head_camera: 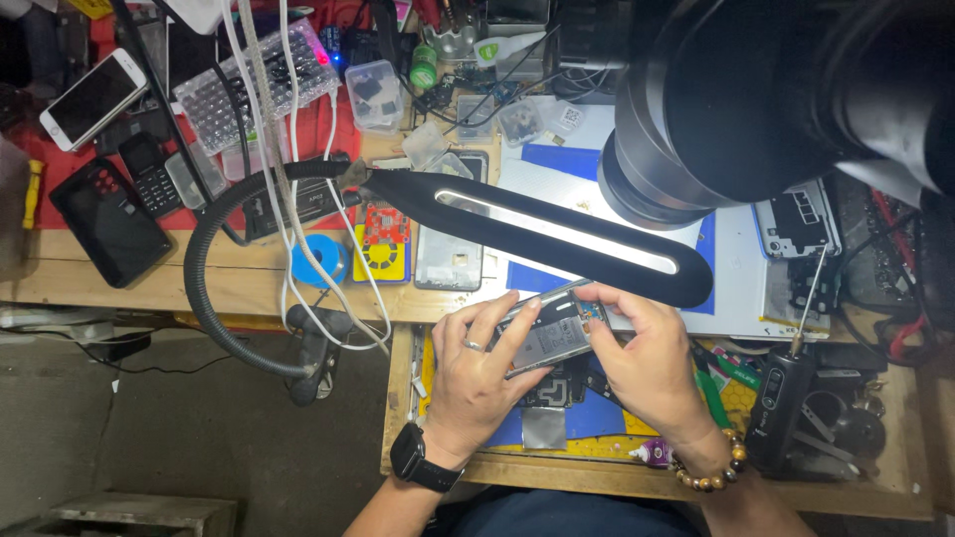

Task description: The person holds a disassembled smartphone, showing the internal components and battery. They connect a yellow charging cable to the device and then disconnect it. The person rotates the phone to inspect the exterior and interior, handling the device with both hands throughout the process.

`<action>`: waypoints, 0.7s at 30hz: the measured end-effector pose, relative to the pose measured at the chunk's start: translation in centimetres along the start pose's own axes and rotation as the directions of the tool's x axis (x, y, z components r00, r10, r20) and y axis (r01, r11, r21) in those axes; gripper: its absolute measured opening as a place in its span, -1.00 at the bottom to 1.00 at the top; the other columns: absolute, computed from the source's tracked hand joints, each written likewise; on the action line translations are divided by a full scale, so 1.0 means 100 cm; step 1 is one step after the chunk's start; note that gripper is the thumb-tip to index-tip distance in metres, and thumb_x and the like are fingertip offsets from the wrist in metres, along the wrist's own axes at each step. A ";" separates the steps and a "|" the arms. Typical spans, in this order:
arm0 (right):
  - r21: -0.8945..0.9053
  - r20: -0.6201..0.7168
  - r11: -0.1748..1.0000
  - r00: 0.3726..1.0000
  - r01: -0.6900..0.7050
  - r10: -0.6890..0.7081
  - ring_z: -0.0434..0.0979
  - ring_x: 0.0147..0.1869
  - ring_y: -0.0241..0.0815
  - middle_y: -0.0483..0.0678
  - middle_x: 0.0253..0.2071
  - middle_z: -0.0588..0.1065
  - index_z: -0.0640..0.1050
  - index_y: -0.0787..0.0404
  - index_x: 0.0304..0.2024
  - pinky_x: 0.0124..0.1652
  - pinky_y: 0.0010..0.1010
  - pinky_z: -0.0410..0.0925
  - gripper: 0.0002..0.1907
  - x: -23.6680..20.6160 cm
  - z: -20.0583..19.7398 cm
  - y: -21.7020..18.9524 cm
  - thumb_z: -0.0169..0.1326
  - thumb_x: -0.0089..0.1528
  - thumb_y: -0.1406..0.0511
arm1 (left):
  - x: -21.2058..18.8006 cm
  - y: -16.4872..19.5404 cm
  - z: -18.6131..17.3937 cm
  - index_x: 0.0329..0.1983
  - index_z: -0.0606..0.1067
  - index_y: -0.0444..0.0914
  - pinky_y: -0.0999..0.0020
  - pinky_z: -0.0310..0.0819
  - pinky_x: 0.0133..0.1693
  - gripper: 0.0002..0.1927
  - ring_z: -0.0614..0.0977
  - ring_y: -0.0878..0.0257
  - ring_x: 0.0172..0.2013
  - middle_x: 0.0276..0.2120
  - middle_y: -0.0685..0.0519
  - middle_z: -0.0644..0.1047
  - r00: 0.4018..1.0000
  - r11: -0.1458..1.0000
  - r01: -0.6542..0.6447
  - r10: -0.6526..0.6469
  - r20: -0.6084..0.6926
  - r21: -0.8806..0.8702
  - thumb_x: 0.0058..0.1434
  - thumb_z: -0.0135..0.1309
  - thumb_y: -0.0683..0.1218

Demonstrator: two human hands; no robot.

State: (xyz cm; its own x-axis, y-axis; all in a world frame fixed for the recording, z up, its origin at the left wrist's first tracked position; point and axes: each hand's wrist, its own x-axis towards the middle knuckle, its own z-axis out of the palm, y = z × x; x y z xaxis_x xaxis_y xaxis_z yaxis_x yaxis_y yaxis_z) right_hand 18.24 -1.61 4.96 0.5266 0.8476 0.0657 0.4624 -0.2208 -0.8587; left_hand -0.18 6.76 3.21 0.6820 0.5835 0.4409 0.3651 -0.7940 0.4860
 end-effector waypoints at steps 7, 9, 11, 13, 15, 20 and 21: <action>-0.025 -0.039 0.972 0.971 0.235 -0.236 0.61 -0.01 -0.15 0.00 -0.17 0.61 0.67 0.19 -0.12 0.01 -0.34 0.41 -0.78 -0.007 0.001 0.008 0.20 0.17 0.43 | 0.000 -0.001 0.000 0.25 0.50 -0.09 0.08 0.23 0.13 -0.18 0.42 0.07 0.12 0.22 0.01 0.44 1.000 0.999 -0.014 0.013 0.017 0.035 -0.16 0.46 0.00; -0.009 -0.046 0.972 0.971 0.235 -0.235 0.57 -0.13 -0.18 0.00 -0.15 0.53 0.67 0.18 -0.10 -0.14 -0.39 0.41 -0.75 -0.011 0.004 0.006 0.21 0.16 0.44 | 0.000 -0.001 0.001 0.26 0.50 -0.09 0.09 0.23 0.12 -0.18 0.42 0.07 0.12 0.22 0.01 0.44 1.000 0.999 -0.014 0.013 0.020 0.032 -0.17 0.46 0.00; -0.083 -0.056 0.950 0.951 0.300 -0.305 0.51 -0.19 -0.17 -0.02 -0.16 0.48 0.67 0.18 -0.09 -0.18 -0.38 0.39 -0.71 -0.013 0.007 0.003 0.23 0.12 0.44 | -0.001 -0.002 0.002 0.25 0.50 -0.09 0.09 0.24 0.13 -0.19 0.42 0.08 0.12 0.22 0.01 0.44 1.000 0.999 -0.018 0.017 0.014 0.028 -0.16 0.46 0.00; -0.242 -0.048 0.877 0.898 0.414 -0.438 0.43 -0.21 -0.13 -0.04 -0.21 0.46 0.66 0.21 -0.08 -0.13 -0.31 0.33 -0.66 -0.016 0.008 0.000 0.28 0.07 0.45 | -0.001 -0.002 0.002 0.26 0.51 -0.09 0.10 0.24 0.13 -0.19 0.42 0.08 0.13 0.22 0.01 0.44 1.000 0.999 -0.018 0.018 0.012 0.026 -0.16 0.46 0.00; -0.287 -0.058 0.847 0.874 0.448 -0.482 0.43 -0.16 -0.12 -0.04 -0.20 0.45 0.66 0.20 -0.06 -0.10 -0.30 0.33 -0.64 -0.016 0.008 -0.003 0.28 0.07 0.45 | -0.001 -0.002 0.002 0.26 0.51 -0.09 0.11 0.24 0.13 -0.19 0.42 0.08 0.13 0.23 0.01 0.44 1.000 1.000 -0.019 0.019 0.013 0.024 -0.15 0.46 0.01; -0.344 -0.054 0.812 0.853 0.472 -0.519 0.42 -0.15 -0.09 -0.02 -0.20 0.44 0.65 0.20 -0.03 -0.10 -0.28 0.33 -0.61 -0.016 0.008 -0.007 0.29 0.06 0.44 | -0.001 -0.002 0.002 0.26 0.51 -0.09 0.12 0.25 0.13 -0.18 0.43 0.08 0.12 0.23 0.02 0.44 1.000 0.999 -0.017 0.017 0.010 0.027 -0.17 0.46 0.01; -0.353 -0.053 0.808 0.852 0.472 -0.521 0.42 -0.15 -0.08 -0.02 -0.20 0.44 0.65 0.20 -0.03 -0.10 -0.27 0.33 -0.61 -0.016 0.009 -0.008 0.29 0.06 0.44 | 0.000 -0.002 0.002 0.26 0.51 -0.09 0.12 0.24 0.13 -0.18 0.43 0.08 0.12 0.23 0.02 0.44 1.000 0.999 -0.017 0.017 0.010 0.027 -0.17 0.46 0.01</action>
State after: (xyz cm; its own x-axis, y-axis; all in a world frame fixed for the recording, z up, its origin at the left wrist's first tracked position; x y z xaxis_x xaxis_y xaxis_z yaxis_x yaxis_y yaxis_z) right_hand 16.43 -2.39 5.07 0.2457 0.8112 0.5306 0.8737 0.0517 -0.4837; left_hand -0.12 6.82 2.93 0.6942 0.5682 0.4420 0.3703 -0.8084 0.4576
